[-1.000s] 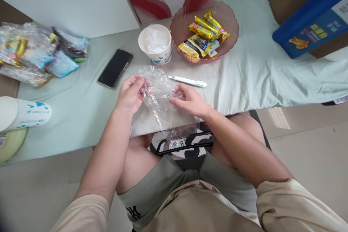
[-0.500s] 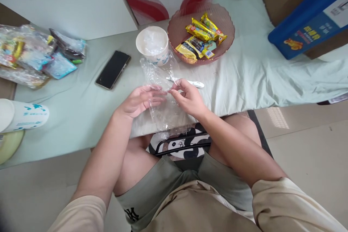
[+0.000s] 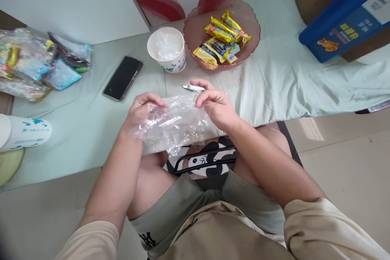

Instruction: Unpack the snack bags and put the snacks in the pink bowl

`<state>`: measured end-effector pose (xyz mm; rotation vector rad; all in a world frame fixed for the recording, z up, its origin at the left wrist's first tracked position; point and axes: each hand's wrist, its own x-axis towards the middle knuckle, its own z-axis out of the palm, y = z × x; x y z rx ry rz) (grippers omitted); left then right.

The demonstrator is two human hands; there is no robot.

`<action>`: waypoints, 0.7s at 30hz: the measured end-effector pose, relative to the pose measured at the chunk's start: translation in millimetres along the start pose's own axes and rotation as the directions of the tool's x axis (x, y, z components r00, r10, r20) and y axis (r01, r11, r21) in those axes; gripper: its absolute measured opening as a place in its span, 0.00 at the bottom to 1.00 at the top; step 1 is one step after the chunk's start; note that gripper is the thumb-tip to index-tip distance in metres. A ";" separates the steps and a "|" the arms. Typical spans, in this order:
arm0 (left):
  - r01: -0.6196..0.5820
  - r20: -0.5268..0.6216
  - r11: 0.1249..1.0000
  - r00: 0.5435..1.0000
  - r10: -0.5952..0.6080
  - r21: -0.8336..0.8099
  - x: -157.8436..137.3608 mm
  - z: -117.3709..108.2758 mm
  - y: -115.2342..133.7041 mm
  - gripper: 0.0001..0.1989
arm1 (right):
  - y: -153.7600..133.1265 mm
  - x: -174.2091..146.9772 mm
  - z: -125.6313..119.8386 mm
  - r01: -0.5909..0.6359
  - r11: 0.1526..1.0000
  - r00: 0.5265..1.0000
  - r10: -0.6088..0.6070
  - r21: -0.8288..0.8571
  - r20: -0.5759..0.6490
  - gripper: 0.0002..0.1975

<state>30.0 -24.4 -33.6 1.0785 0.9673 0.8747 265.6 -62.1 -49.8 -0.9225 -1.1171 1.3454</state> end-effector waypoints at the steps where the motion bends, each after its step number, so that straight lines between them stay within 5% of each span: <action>1: -0.008 0.006 1.000 1.000 0.009 -0.012 1.2 -1.2 1.2 0.10 | -0.3 0.6 -1.3 -0.007 1.000 1.000 0.007 -0.005 -0.015 0.10; 3: -0.016 0.042 1.000 0.999 0.017 -0.022 3.9 -3.2 1.5 0.11 | 1.9 2.5 -4.4 -0.043 0.999 0.997 0.041 -0.021 -0.070 0.05; 7: -0.093 0.012 0.967 0.996 0.093 0.239 6.6 -3.8 -5.4 0.11 | 13.4 6.7 -10.1 -0.120 0.984 0.984 0.100 -0.132 -0.149 0.17; 11: -0.161 0.043 0.862 0.986 0.160 0.481 2.6 -3.0 -12.3 0.12 | 20.4 6.8 -9.9 0.006 0.872 1.000 -0.012 -0.490 -0.008 0.34; 15: -0.245 0.109 0.824 0.969 0.221 0.510 -3.8 -4.0 -11.7 0.22 | 18.5 5.8 -6.6 0.172 0.745 0.985 -0.143 -0.645 0.097 0.38; 21: -0.196 0.070 0.943 0.980 0.184 0.269 -9.7 2.0 -3.4 0.31 | 6.8 2.0 1.0 0.006 0.893 0.999 0.016 -0.450 0.043 0.34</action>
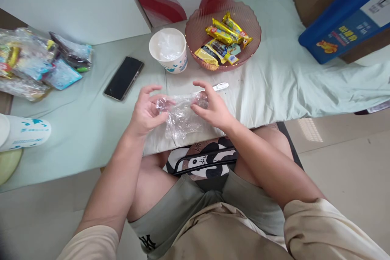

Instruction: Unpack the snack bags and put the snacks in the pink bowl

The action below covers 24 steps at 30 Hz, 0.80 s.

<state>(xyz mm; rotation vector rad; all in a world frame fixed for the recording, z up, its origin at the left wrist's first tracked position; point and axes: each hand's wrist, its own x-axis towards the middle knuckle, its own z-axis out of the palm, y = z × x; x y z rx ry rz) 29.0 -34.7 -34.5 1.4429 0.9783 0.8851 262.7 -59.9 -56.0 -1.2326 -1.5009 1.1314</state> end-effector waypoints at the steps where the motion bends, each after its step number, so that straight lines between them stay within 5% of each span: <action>1: 0.040 0.000 0.996 0.999 -0.040 -0.078 0.7 1.0 1.0 0.32 | -2.0 -0.8 0.0 -0.035 0.998 0.999 0.035 0.059 -0.001 0.33; 6: 0.322 0.213 0.933 0.934 -0.285 -0.160 5.5 3.4 -1.1 0.17 | -1.6 -0.5 -3.4 -0.095 0.939 0.988 0.129 0.329 -0.082 0.35; 10: 0.366 0.099 0.906 0.930 -0.353 -0.211 6.8 4.0 -2.5 0.12 | 2.5 0.9 -4.2 -0.153 0.849 0.984 0.180 0.506 -0.005 0.32; 16: 0.339 0.006 0.927 0.940 -0.342 -0.161 8.8 8.1 -4.7 0.12 | -1.9 -1.4 3.5 -0.224 0.926 0.974 0.202 0.303 0.105 0.15; 20: 0.281 -0.048 0.949 0.956 -0.290 -0.144 9.4 6.5 -8.2 0.12 | -2.4 -1.2 4.8 -0.245 0.935 0.967 0.217 0.257 0.135 0.14; 24: 0.293 0.052 0.947 0.956 -0.289 -0.129 6.9 0.9 -7.5 0.17 | -4.0 -2.5 5.7 -0.290 0.906 0.953 0.244 0.309 0.179 0.16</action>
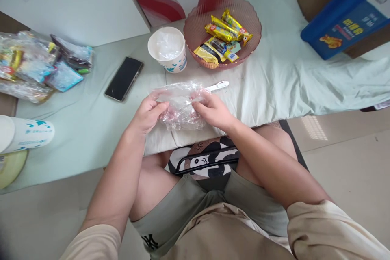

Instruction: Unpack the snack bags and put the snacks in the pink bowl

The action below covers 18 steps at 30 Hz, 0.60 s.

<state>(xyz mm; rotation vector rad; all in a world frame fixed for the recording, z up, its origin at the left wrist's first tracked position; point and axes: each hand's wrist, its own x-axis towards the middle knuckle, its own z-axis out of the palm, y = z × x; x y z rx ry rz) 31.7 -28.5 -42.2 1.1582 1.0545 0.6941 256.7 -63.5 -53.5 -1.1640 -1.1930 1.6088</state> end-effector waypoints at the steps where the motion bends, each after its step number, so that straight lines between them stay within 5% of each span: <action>1: 0.003 0.027 1.000 1.000 -0.003 0.005 -1.2 -0.8 1.4 0.18 | -1.0 -0.7 0.6 0.010 0.999 1.000 -0.009 0.034 -0.019 0.17; 5: -0.060 -0.042 0.994 0.998 0.056 -0.089 -4.7 -2.3 11.0 0.16 | -8.7 -3.3 0.6 0.072 0.969 0.996 -0.057 0.238 -0.072 0.15; 10: -0.115 -0.049 0.979 0.993 0.108 -0.167 -3.4 -7.9 17.2 0.16 | -14.6 -4.7 -5.8 0.055 0.951 0.993 -0.084 0.305 0.084 0.20; 14: -0.122 -0.049 0.992 0.991 0.124 0.027 -0.7 -7.5 10.2 0.10 | -6.9 -1.1 -5.9 0.036 0.997 0.998 -0.032 0.071 -0.051 0.19; 18: -0.144 -0.066 0.981 0.986 0.153 0.133 4.1 -3.7 1.9 0.21 | 2.3 4.9 -5.2 0.025 0.996 0.970 -0.005 0.080 -0.243 0.28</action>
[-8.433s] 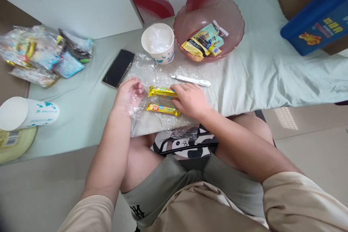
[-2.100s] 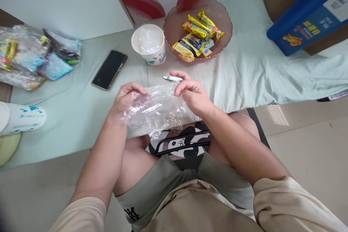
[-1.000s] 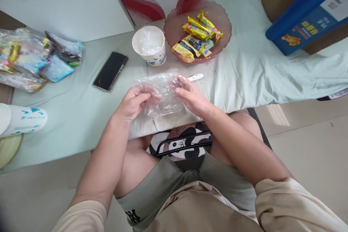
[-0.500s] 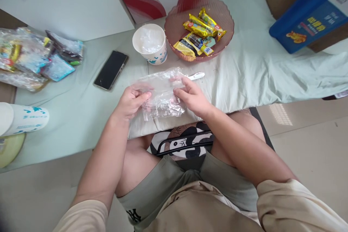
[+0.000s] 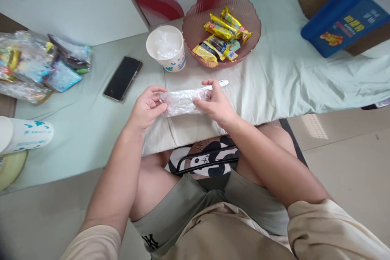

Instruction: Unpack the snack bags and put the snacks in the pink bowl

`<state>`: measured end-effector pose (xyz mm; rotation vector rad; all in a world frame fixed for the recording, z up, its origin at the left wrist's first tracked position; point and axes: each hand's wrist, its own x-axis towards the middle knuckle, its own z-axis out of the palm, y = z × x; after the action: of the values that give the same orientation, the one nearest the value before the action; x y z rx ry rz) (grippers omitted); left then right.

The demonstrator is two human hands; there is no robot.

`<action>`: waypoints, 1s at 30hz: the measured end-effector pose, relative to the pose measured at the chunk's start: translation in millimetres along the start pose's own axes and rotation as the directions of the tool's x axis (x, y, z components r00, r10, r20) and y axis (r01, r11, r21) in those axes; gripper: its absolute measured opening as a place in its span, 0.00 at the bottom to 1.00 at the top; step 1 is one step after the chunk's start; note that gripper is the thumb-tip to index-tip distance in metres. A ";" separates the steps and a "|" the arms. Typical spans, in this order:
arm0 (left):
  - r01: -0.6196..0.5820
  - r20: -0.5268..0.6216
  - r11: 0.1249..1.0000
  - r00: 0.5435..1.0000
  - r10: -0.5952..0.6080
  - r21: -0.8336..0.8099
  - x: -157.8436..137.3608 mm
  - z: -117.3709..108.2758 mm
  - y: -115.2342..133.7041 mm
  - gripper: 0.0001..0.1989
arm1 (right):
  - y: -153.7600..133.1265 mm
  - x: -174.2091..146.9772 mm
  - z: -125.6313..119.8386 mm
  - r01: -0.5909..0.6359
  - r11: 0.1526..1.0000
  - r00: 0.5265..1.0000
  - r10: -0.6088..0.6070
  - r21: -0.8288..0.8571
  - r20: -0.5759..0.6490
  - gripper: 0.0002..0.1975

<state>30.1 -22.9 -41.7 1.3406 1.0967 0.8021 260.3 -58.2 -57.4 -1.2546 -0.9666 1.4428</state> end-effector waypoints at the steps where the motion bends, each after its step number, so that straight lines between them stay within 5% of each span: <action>1: -0.021 -0.022 1.000 1.000 0.022 0.009 1.5 0.3 -1.7 0.23 | 1.1 1.3 -0.4 0.017 1.000 0.999 -0.017 0.012 -0.029 0.29; 7: -0.145 -0.317 0.977 0.929 0.189 0.158 6.3 0.1 -3.6 0.11 | -6.6 -2.5 -0.8 0.197 0.972 0.960 -0.218 -0.129 -0.177 0.16; 11: -0.122 -0.115 0.987 0.984 0.134 0.106 2.7 16.0 1.0 0.18 | -13.4 -14.5 7.6 0.371 0.893 0.920 -0.391 -0.253 -0.033 0.19; 15: -0.144 0.080 0.990 0.987 0.143 0.009 2.0 35.6 2.7 0.32 | -7.5 -17.6 15.0 0.363 0.919 0.923 -0.333 -0.151 0.192 0.22; 18: -0.142 0.048 0.987 0.989 0.138 0.073 3.6 39.5 2.9 0.28 | -1.9 -14.2 15.0 0.295 0.949 0.944 -0.271 -0.113 0.188 0.21; 23: -0.129 -0.011 0.991 0.992 0.129 0.027 5.1 35.6 4.7 0.27 | 2.1 -8.6 9.7 0.314 0.927 0.945 -0.327 -0.205 -0.030 0.14; 27: -0.052 0.059 0.999 0.997 0.052 -0.005 3.7 34.9 4.8 0.26 | 5.3 -4.8 10.4 0.304 0.938 0.948 -0.281 -0.166 0.150 0.12; 30: -0.064 -0.116 0.996 0.991 0.071 0.064 4.4 24.3 -1.2 0.22 | 2.3 -1.6 12.5 0.313 0.921 0.943 -0.272 -0.233 0.189 0.11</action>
<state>54.0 -27.1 -45.9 1.4009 1.1818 0.9143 247.6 -60.0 -57.2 -1.1339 -1.4235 1.2150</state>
